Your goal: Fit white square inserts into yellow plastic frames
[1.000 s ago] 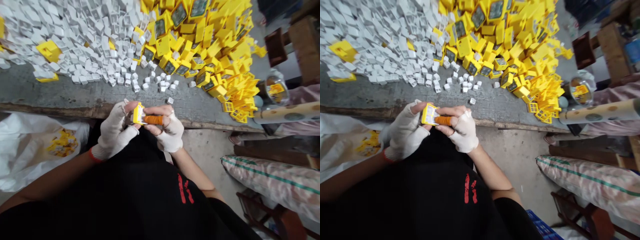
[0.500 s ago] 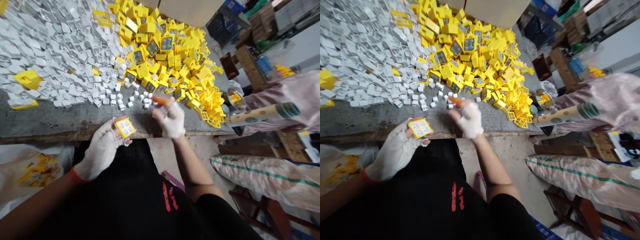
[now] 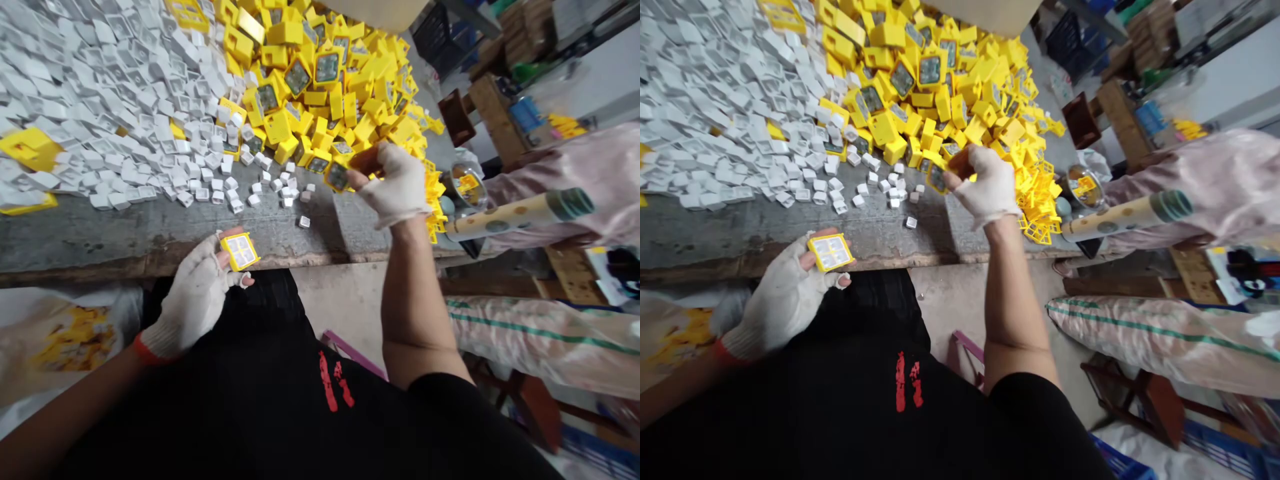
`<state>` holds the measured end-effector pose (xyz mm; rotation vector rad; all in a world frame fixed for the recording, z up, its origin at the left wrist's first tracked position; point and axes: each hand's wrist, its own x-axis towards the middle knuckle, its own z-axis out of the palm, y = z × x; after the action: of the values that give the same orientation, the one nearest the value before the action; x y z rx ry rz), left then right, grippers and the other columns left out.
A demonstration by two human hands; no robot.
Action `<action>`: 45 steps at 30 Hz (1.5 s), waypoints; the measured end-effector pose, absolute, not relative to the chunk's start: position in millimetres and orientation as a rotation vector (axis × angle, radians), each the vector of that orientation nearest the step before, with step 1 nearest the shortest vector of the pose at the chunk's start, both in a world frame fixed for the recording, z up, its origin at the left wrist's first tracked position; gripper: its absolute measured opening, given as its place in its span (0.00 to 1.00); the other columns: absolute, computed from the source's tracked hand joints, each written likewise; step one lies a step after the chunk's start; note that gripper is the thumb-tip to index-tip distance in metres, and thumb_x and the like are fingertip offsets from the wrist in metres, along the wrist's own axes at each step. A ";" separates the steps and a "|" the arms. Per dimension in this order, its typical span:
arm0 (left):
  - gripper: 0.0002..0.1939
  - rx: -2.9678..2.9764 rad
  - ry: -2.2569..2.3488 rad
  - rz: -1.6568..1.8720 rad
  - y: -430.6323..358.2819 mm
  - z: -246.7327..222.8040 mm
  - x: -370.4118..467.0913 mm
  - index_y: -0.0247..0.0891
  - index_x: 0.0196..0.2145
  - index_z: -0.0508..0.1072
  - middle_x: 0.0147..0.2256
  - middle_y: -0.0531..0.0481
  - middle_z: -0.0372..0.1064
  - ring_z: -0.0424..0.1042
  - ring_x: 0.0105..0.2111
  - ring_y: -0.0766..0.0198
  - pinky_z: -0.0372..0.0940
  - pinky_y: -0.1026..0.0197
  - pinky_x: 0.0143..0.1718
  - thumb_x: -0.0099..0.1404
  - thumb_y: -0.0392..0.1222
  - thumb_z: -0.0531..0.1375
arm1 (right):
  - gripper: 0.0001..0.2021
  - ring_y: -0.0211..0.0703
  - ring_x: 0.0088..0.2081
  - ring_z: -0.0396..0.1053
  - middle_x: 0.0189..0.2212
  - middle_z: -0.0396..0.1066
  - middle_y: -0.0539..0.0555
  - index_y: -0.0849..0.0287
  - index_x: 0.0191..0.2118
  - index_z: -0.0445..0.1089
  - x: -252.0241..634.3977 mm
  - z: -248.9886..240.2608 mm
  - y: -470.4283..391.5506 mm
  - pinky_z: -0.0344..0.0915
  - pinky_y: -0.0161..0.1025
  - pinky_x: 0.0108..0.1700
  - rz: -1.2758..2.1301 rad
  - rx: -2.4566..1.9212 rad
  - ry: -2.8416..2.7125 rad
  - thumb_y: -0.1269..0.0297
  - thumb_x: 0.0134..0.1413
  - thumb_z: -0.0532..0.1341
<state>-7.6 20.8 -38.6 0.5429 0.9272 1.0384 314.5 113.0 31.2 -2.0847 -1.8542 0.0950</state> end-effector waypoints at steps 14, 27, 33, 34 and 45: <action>0.22 0.521 0.822 0.841 15.0 -30.5 15.9 0.42 0.49 0.86 0.47 0.42 0.79 0.73 0.38 0.55 0.71 0.60 0.28 0.62 0.54 0.80 | 0.24 0.57 0.58 0.84 0.58 0.86 0.58 0.54 0.63 0.83 382.1 -16.5 65.1 0.81 0.59 0.64 0.314 -1.864 -2.017 0.66 0.61 0.72; 0.28 0.615 0.781 0.812 7.3 -28.8 24.1 0.43 0.62 0.80 0.62 0.37 0.81 0.82 0.52 0.46 0.76 0.57 0.34 0.68 0.51 0.76 | 0.33 0.66 0.59 0.83 0.59 0.85 0.58 0.44 0.69 0.82 282.7 -0.2 10.8 0.80 0.66 0.66 0.561 -1.207 -2.159 0.35 0.66 0.75; 0.18 0.613 0.799 0.795 5.2 -21.1 24.0 0.41 0.55 0.82 0.59 0.39 0.83 0.84 0.52 0.48 0.77 0.60 0.33 0.69 0.45 0.73 | 0.29 0.66 0.59 0.84 0.61 0.86 0.57 0.40 0.69 0.82 266.8 -3.6 11.0 0.81 0.65 0.64 0.608 -1.114 -2.153 0.36 0.69 0.74; 0.18 0.611 0.794 0.798 4.9 -20.4 24.0 0.40 0.54 0.82 0.58 0.39 0.83 0.84 0.52 0.48 0.78 0.60 0.33 0.69 0.44 0.73 | 0.29 0.65 0.59 0.84 0.61 0.86 0.57 0.41 0.69 0.82 267.5 -4.1 10.7 0.81 0.65 0.64 0.604 -1.100 -2.154 0.36 0.70 0.73; 0.24 1.063 0.991 0.913 -1.8 -20.7 8.3 0.40 0.56 0.87 0.52 0.42 0.85 0.82 0.54 0.42 0.79 0.47 0.55 0.63 0.43 0.79 | 0.22 0.63 0.58 0.82 0.59 0.86 0.58 0.41 0.64 0.84 233.2 -23.2 -14.0 0.78 0.63 0.65 0.452 -1.203 -2.096 0.39 0.75 0.69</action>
<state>8.3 -1.8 -20.7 1.0629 0.9913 0.9131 233.2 -14.0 -23.2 -1.2033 -2.0955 0.4519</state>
